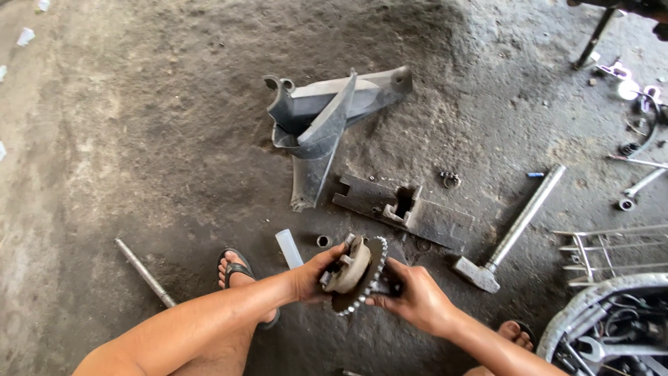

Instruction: Repairing a motorcycle sprocket hub using a hammer and punch to seat or remove a component

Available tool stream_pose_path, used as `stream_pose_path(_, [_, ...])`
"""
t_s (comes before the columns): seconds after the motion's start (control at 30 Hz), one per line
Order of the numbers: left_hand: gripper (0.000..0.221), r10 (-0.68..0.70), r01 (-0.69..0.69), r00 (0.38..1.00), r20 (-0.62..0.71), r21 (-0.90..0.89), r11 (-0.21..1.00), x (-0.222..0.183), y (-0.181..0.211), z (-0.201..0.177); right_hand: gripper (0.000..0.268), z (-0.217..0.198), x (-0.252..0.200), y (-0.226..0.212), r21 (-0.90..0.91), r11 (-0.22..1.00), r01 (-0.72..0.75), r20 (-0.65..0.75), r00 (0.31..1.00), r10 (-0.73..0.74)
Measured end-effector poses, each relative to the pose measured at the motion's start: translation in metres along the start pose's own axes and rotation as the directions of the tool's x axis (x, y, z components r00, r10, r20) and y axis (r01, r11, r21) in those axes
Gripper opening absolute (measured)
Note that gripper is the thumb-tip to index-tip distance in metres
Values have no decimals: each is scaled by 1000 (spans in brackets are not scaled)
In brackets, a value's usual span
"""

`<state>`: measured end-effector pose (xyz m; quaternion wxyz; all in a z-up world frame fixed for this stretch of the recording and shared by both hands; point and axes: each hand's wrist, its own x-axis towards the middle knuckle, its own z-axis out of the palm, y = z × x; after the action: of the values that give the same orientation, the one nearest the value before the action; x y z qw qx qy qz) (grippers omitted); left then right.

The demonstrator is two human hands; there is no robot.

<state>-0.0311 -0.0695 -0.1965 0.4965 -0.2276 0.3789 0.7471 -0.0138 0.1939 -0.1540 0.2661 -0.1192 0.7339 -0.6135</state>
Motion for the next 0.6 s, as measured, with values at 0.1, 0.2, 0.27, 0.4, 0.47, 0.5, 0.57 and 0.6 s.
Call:
stream_pose_path(0.1, [57,129,-94,984,-119,265,960,6,5,17,48,7,10,57,-60,989,134,-23,991,-135])
stream_pose_path(0.2, [81,278,-119,936,-218,546,829,13,-2,37,43,19,20,104,1,983,182,-78,980,-181])
stream_pose_path(0.27, [110,308,-78,917,-252,645,760,25,-14,29,40,28,26,119,84,988,126,-103,988,-117])
stream_pose_path(0.4, [107,293,-121,945,-145,677,726,64,-53,-37,32,44,33,156,353,935,-35,-172,980,102])
stream_pose_path(0.47, [119,304,-137,947,-107,721,679,78,-64,-56,31,49,36,176,360,931,-60,-162,979,126])
stream_pose_path(0.5, [120,323,-129,941,-103,773,621,82,-65,-59,34,51,37,186,366,927,-82,-164,975,151])
stream_pose_path(0.57, [121,342,-117,934,-105,815,568,82,-62,-56,37,55,37,194,369,923,-111,-156,971,180])
stream_pose_path(0.6, [129,309,-75,945,-109,845,529,81,-56,-50,37,54,37,194,351,930,-109,-162,971,175])
